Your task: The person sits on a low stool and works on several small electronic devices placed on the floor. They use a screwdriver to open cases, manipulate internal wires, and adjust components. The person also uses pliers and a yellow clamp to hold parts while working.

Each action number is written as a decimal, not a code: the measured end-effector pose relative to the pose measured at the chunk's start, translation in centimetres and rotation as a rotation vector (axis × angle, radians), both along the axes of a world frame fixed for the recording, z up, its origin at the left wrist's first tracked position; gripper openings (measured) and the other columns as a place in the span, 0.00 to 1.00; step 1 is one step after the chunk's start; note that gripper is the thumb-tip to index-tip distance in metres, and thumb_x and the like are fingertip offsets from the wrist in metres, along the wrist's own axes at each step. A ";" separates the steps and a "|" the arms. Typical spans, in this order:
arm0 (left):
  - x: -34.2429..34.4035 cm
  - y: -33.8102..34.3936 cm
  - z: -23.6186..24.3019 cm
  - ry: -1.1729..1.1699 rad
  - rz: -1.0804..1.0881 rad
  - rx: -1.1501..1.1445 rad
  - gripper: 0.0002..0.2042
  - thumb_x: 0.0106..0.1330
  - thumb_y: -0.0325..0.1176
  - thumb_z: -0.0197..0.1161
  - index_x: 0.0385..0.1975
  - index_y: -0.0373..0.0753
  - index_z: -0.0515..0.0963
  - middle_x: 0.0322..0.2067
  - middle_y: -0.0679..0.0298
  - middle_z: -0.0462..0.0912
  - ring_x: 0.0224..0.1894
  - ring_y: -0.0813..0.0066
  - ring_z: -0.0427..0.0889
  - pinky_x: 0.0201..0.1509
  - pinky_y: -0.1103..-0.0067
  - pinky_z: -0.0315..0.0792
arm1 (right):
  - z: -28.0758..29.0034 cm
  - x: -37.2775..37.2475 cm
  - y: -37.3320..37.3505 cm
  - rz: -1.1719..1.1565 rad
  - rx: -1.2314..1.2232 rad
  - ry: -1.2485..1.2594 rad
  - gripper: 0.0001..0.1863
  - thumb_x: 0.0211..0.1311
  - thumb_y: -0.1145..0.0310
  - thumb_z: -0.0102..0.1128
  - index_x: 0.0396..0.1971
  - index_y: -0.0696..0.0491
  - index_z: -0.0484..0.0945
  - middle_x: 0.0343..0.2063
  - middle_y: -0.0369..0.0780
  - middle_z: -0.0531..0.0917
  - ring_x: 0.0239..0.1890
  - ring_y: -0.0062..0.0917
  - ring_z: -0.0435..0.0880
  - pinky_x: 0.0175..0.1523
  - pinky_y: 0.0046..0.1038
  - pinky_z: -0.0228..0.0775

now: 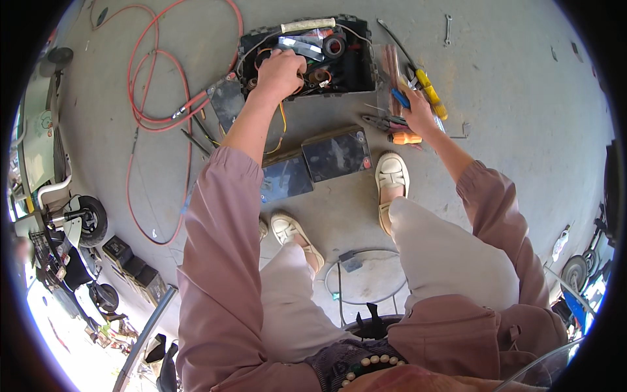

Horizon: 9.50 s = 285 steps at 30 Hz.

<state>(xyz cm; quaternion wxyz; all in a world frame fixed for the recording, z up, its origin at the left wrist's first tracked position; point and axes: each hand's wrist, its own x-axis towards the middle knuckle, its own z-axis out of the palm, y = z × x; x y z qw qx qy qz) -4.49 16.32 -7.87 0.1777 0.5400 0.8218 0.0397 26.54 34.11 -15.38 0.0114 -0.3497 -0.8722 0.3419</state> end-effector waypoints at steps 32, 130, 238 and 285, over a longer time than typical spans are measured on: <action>-1.3 -2.8 0.7 0.395 0.041 -0.102 0.09 0.54 0.27 0.63 0.36 0.39 0.81 0.44 0.62 0.78 0.50 0.58 0.76 0.51 0.61 0.74 | -0.1 -1.1 -0.7 0.015 -0.102 0.070 0.28 0.51 0.76 0.54 0.57 0.52 0.71 0.44 0.54 0.78 0.48 0.50 0.78 0.55 0.42 0.69; 11.1 -21.9 1.7 -0.791 0.927 0.719 0.02 0.66 0.21 0.59 0.36 0.31 0.76 0.30 0.65 0.80 0.30 0.80 0.80 0.36 0.83 0.77 | 0.1 12.2 0.0 -0.311 0.153 0.134 0.06 0.55 0.74 0.59 0.31 0.51 0.84 0.31 0.40 0.83 0.32 0.33 0.84 0.39 0.31 0.77; 22.5 -5.0 -3.6 -0.683 0.675 0.683 0.07 0.51 0.16 0.68 0.29 0.33 0.79 0.28 0.61 0.83 0.28 0.75 0.82 0.35 0.80 0.76 | 13.5 6.4 -6.2 -0.237 -0.422 0.281 0.12 0.61 0.69 0.62 0.42 0.59 0.79 0.25 0.31 0.75 0.25 0.10 0.68 0.30 0.16 0.63; 21.7 -4.6 -5.1 -0.448 0.475 0.714 0.16 0.46 0.18 0.70 0.35 0.38 0.76 0.27 0.62 0.82 0.31 0.62 0.82 0.35 0.71 0.76 | 15.0 2.2 -8.2 0.340 0.104 0.319 0.11 0.50 0.72 0.67 0.34 0.53 0.76 0.21 0.40 0.79 0.22 0.33 0.79 0.28 0.28 0.72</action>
